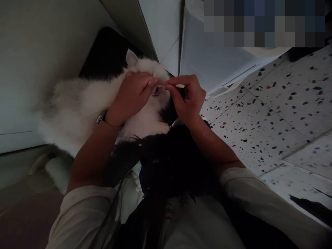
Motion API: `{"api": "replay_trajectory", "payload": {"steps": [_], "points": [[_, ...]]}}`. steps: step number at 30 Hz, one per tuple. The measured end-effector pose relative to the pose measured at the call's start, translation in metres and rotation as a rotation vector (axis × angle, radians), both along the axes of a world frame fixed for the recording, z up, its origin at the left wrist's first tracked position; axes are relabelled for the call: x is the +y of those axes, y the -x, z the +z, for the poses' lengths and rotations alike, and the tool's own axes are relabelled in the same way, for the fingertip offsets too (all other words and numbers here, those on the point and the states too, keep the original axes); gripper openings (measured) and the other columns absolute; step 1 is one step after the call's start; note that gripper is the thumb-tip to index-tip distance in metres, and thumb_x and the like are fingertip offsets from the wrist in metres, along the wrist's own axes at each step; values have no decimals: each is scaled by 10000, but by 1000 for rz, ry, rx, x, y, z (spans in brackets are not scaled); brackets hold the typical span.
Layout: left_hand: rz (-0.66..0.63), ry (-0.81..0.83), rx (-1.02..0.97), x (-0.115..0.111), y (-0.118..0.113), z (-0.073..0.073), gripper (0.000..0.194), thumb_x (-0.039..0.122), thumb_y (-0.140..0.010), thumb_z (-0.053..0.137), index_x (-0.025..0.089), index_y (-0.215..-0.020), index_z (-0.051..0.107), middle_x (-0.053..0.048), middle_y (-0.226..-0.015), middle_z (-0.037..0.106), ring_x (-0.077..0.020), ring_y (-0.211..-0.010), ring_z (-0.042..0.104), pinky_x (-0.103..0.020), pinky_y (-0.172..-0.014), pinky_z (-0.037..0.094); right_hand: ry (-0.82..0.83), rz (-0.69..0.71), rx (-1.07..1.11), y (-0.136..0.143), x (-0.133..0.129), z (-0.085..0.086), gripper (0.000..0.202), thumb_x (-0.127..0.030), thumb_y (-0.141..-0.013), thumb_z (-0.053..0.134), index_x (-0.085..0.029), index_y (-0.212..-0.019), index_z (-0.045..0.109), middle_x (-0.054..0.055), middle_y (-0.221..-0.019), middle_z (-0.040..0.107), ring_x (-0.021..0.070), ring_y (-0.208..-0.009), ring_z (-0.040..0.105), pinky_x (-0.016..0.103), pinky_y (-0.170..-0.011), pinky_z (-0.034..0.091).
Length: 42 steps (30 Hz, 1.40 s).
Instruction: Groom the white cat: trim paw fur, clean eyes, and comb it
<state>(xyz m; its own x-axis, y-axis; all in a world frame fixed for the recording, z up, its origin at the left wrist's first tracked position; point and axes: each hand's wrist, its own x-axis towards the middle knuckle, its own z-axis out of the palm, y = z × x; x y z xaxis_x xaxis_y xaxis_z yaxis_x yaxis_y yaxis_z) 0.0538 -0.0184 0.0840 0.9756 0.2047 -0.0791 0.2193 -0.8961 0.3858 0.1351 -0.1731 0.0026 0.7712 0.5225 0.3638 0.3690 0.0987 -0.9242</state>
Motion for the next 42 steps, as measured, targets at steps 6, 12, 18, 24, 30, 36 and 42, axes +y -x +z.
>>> {"api": "replay_trajectory", "payload": {"steps": [6,12,18,24,30,36,42], "points": [[-61,-46,-48,0,2,-4,506,482,-1063,280,224,-677,483,-31,-668,552,-202,-713,550,-399,-784,404,120,142,-219,-4,4,-7,221,-417,-990,534,-272,-892,669,12,-915,734,188,-886,684,357,-866,557],[-42,-134,-37,-4,7,-3,386,296,-1029,378,218,-676,512,-31,-697,593,-210,-745,584,-410,-790,402,297,280,-33,-9,11,-10,132,-398,-915,657,-287,-857,614,-13,-857,699,180,-878,642,333,-873,541],[-68,-108,-15,-5,9,-7,403,342,-1056,386,204,-705,529,-8,-667,539,-180,-728,554,-377,-803,386,35,293,150,-13,13,-21,375,-619,-889,623,-262,-838,518,-34,-778,657,133,-694,607,316,-697,548],[-73,-131,16,-21,7,-3,396,296,-1053,368,200,-724,566,-16,-690,550,-203,-747,583,-381,-817,372,-45,260,287,-3,6,-29,416,-653,-894,587,-259,-834,468,-24,-751,643,148,-683,652,338,-673,578],[-96,-142,39,-25,8,-5,407,312,-1057,333,200,-744,567,-23,-718,568,-203,-786,578,-382,-852,365,-58,100,141,12,-10,-15,211,-460,-934,617,-262,-865,590,-10,-837,689,154,-798,681,333,-781,577],[-145,-190,45,-29,9,-9,383,295,-1045,348,198,-732,544,-21,-734,571,-190,-783,541,-391,-850,358,19,261,-88,6,-20,-25,123,-301,-927,609,-276,-823,669,-5,-879,727,168,-848,684,330,-809,554],[-167,-237,53,-42,8,-8,382,261,-1042,348,204,-733,565,-31,-741,588,-214,-797,553,-431,-848,356,83,242,17,10,-23,-30,106,-280,-875,654,-243,-782,619,-19,-784,680,151,-757,639,296,-741,530]]}}
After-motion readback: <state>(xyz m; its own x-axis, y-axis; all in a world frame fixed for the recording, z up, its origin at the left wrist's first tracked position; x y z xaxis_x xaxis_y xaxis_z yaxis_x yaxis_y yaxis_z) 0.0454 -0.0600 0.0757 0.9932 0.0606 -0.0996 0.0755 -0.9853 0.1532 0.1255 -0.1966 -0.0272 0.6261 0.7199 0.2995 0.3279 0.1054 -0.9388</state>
